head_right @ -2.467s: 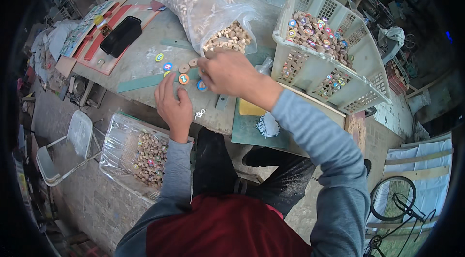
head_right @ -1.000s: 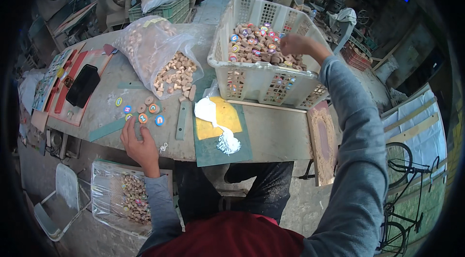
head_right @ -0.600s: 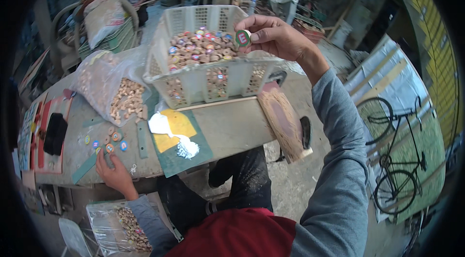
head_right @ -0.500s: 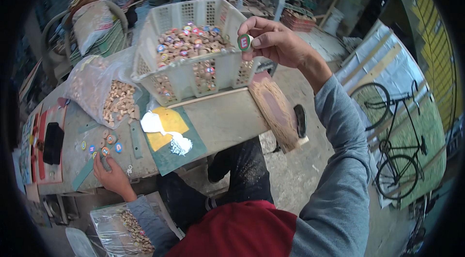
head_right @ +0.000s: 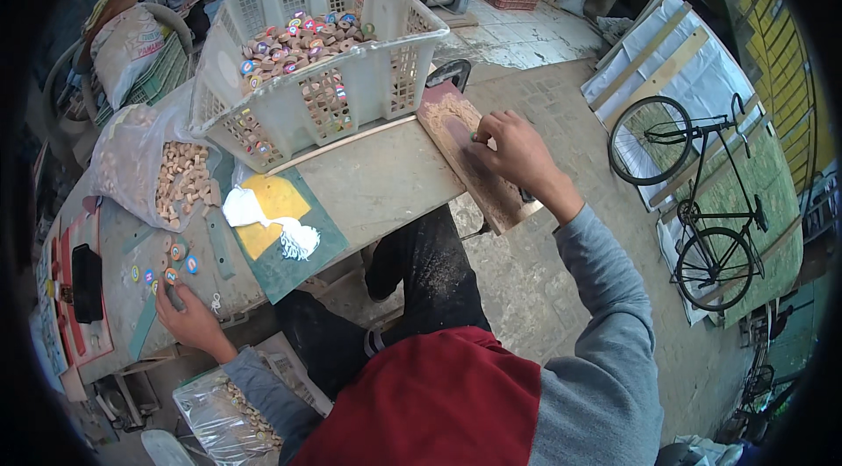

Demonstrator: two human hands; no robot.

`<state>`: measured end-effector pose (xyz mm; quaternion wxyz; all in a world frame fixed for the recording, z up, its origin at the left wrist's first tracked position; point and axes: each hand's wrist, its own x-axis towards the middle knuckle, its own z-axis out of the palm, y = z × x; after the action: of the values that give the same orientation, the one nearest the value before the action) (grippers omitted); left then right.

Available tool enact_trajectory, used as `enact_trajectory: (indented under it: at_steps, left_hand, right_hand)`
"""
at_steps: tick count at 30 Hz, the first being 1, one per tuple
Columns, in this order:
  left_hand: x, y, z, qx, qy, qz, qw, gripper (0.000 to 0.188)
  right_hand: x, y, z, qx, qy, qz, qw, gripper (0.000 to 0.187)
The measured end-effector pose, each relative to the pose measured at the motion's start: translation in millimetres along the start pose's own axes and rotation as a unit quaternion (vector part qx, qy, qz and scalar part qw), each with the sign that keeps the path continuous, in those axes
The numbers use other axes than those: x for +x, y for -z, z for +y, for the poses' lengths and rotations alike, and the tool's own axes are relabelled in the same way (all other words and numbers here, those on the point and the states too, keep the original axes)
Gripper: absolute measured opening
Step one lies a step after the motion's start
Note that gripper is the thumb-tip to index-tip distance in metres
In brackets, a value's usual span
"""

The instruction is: Applying glue to small wooden components and assembling them as part of a manufacturing process.

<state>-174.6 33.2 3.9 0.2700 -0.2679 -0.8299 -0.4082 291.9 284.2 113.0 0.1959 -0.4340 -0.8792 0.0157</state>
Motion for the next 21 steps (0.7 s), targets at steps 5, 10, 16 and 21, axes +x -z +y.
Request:
enact_trajectory:
  at_steps: [5,10,16,21]
  left_hand:
    - [0,1,0,-0.004,0.004,-0.003,1.0,0.031]
    - [1,1,-1,-0.002,0.003,-0.002,1.0,0.032]
    - [1,1,0,-0.009,-0.001,-0.007,1.0,0.031]
    - [0,-1,-3,-0.001,-0.002,-0.014,1.0,0.031]
  right_hand:
    - [-8,-11,3,-0.019,-0.033,-0.049,0.998,0.022]
    - [-5,4,3,-0.023,-0.046,-0.04,0.998,0.024]
    - [-7,-5,5,-0.032,0.014,-0.088,0.996,0.028]
    - [-10,-6,5,-0.038,0.037,-0.067,0.996,0.026]
